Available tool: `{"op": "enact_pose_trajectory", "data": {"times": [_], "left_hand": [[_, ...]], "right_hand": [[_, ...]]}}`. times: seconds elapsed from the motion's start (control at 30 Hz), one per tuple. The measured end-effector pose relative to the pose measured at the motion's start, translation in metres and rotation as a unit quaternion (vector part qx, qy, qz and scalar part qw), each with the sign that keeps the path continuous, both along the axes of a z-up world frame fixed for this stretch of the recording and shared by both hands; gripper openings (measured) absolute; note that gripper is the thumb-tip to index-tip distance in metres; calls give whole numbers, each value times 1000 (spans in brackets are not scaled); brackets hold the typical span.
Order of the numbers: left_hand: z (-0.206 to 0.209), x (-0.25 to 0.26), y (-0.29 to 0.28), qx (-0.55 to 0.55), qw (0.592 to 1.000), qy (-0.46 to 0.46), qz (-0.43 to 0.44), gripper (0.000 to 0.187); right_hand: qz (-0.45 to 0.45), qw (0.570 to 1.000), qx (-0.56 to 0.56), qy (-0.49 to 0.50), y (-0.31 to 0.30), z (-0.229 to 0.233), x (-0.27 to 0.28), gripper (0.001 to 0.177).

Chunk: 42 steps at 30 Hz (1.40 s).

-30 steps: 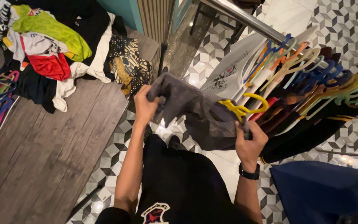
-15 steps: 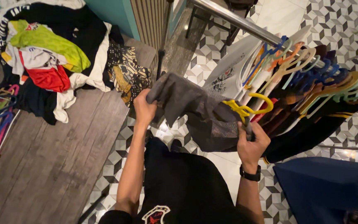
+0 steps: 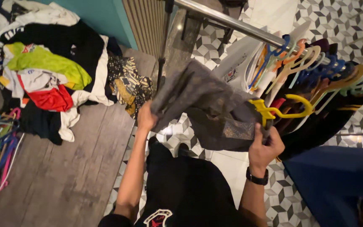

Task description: The person picks up a dark gray garment, places it on a yellow hanger, and hangs it on a metal clothing rack. They then pick up a multicolored jersey, place it on a light blue hanger, and hang it on the rack. Finally, they pick up a black t-shirt, place it on a dark blue hanger, and hang it on the rack.

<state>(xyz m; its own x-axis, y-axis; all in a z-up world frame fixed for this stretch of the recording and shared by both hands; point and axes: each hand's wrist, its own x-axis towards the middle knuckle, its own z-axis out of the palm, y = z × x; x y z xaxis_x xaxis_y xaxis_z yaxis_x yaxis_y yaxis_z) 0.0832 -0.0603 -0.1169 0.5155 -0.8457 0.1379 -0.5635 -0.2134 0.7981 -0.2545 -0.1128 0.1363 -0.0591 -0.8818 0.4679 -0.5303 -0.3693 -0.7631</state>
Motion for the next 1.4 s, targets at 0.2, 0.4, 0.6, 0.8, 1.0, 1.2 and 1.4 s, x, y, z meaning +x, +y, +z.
{"op": "enact_pose_trajectory", "data": {"times": [0.2,0.4,0.6,0.8,1.0,1.2,1.4], "left_hand": [[50,25,-7,341,933,-22,-115,123],[174,46,-55,-166,976,61,-130,90],[184,58,-91,-176,921,272,-214,44],[69,65,-90,132,972,179,-77,42],[57,73,-67,79,991,29,-101,77],[161,66,-82,-124,975,36,-178,74],[207,43,-109,-193,917,18,-348,44]], "right_hand": [[19,999,11,-24,3,3,29,14],[42,995,32,85,17,-1,73,17],[-32,997,16,65,20,-5,87,19],[-91,990,8,110,27,-6,82,24],[-119,990,55,55,36,-21,91,26],[-102,991,87,14,46,-22,123,20],[-120,988,80,52,51,-15,148,20]]}}
